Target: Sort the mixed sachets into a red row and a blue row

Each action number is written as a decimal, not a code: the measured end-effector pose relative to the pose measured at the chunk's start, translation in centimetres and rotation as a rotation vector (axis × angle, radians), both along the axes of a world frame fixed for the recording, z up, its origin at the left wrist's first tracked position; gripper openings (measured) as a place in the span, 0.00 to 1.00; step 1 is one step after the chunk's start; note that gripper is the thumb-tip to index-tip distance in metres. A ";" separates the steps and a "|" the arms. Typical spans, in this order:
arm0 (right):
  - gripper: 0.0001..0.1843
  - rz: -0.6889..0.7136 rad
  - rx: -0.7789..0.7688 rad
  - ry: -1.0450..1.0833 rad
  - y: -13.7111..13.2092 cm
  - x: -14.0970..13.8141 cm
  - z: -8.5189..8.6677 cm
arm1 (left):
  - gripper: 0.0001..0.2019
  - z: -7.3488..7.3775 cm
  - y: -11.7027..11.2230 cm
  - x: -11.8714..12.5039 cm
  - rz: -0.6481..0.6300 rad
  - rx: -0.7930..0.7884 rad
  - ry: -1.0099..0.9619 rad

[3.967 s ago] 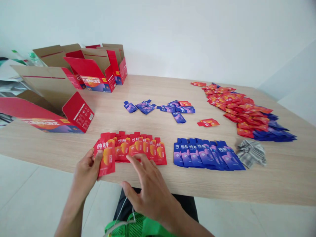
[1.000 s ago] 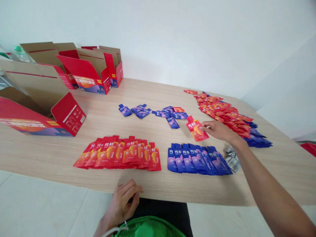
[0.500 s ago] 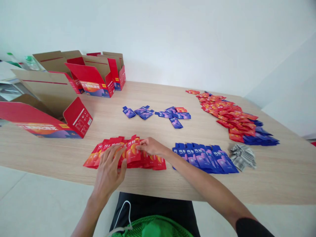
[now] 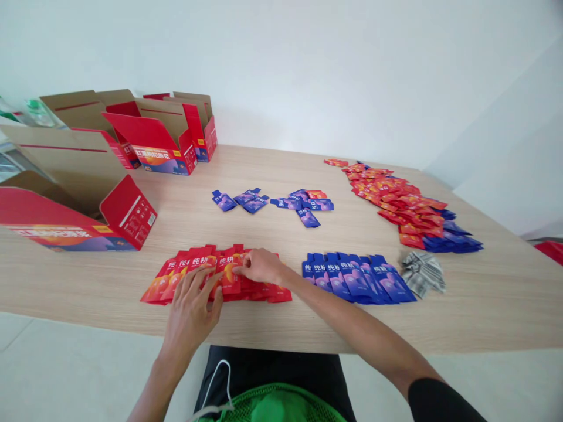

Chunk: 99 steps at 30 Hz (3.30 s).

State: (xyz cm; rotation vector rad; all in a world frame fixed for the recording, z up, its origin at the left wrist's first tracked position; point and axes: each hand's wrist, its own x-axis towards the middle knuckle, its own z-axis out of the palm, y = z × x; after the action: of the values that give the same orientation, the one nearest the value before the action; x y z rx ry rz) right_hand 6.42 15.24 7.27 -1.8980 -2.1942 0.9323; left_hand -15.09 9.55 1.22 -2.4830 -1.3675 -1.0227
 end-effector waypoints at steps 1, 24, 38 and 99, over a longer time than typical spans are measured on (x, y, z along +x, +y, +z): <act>0.27 -0.001 -0.003 -0.018 -0.1 0.1 0.1 | 0.14 0.0 0.1 0.0 0.002 0.006 0.007; 0.24 -0.488 0.366 -0.469 18.5 24.1 -1.4 | 0.14 -4.7 -9.2 6.2 -0.288 -0.076 -0.296; 0.22 -0.450 0.682 -0.437 12.6 26.7 4.3 | 0.14 -1.4 -7.0 5.5 -0.347 0.007 -0.312; 0.23 -0.304 -0.304 0.623 -7.3 -5.2 -1.0 | 0.19 5.6 0.7 1.2 0.515 -0.581 -0.110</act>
State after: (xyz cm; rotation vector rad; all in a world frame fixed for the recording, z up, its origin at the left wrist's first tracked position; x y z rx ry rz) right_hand 1.20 7.98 6.25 -1.6600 -1.4316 1.5890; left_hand -13.93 10.28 6.78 -2.1911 -2.4544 -0.7204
